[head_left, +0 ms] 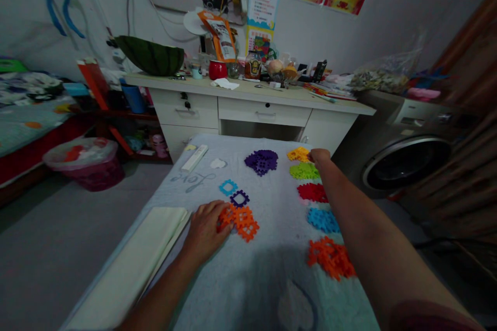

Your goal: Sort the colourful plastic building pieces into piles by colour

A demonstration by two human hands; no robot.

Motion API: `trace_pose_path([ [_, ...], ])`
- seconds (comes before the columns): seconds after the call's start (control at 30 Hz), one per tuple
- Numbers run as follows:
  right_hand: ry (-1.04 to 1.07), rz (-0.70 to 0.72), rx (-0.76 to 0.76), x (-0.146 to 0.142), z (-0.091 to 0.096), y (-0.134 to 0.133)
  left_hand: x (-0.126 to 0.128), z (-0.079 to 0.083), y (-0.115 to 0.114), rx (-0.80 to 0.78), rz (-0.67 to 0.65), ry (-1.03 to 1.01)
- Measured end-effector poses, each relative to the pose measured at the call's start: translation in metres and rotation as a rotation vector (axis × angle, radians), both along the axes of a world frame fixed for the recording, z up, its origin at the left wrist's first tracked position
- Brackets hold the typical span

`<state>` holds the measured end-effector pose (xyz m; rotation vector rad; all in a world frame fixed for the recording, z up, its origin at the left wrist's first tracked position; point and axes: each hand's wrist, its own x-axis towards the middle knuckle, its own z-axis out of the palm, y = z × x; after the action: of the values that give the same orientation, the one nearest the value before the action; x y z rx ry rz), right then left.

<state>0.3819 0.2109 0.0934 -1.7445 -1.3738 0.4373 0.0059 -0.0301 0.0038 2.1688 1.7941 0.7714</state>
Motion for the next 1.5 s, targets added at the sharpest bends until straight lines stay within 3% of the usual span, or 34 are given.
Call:
trace_pose_path([
  [0.13,0.159,-0.073,-0.013,-0.014,0.008,-0.010,0.001,0.002,0.000,-0.004,-0.010,-0.002],
  [0.27,0.291,-0.015,-0.003,-0.051,0.011,-0.029,0.001,0.003,0.000,-0.019,-0.005,0.002],
  [0.33,0.317,0.122,-0.012,-0.079,0.007,-0.045,0.001,0.004,0.000,-0.025,-0.006,0.001],
  [0.4,0.234,0.437,-0.066,-0.112,-0.001,-0.066,0.002,0.006,0.000,-0.034,-0.010,-0.001],
  [0.5,-0.135,0.788,-0.143,-0.159,-0.018,-0.098,0.002,0.010,0.000,-0.049,-0.018,-0.004],
  [0.57,-0.385,0.863,-0.183,-0.182,-0.029,-0.116,0.002,0.012,0.000,-0.053,-0.017,-0.007],
  [0.67,-0.627,0.779,-0.193,-0.199,-0.043,-0.132,0.002,0.013,-0.001,-0.049,-0.020,-0.010],
  [0.77,-0.669,0.703,-0.225,-0.203,-0.051,-0.136,0.002,0.014,-0.001,-0.046,-0.029,-0.015],
  [1.23,-0.303,0.600,-0.305,-0.173,-0.054,-0.129,0.005,0.019,-0.002,-0.056,-0.018,0.001],
  [1.33,-0.163,0.501,-0.240,-0.160,-0.050,-0.117,0.005,0.019,-0.002,-0.077,-0.007,-0.003],
  [1.5,-0.045,0.209,-0.044,-0.131,-0.037,-0.084,0.004,0.018,-0.002,-0.082,-0.004,-0.022],
])
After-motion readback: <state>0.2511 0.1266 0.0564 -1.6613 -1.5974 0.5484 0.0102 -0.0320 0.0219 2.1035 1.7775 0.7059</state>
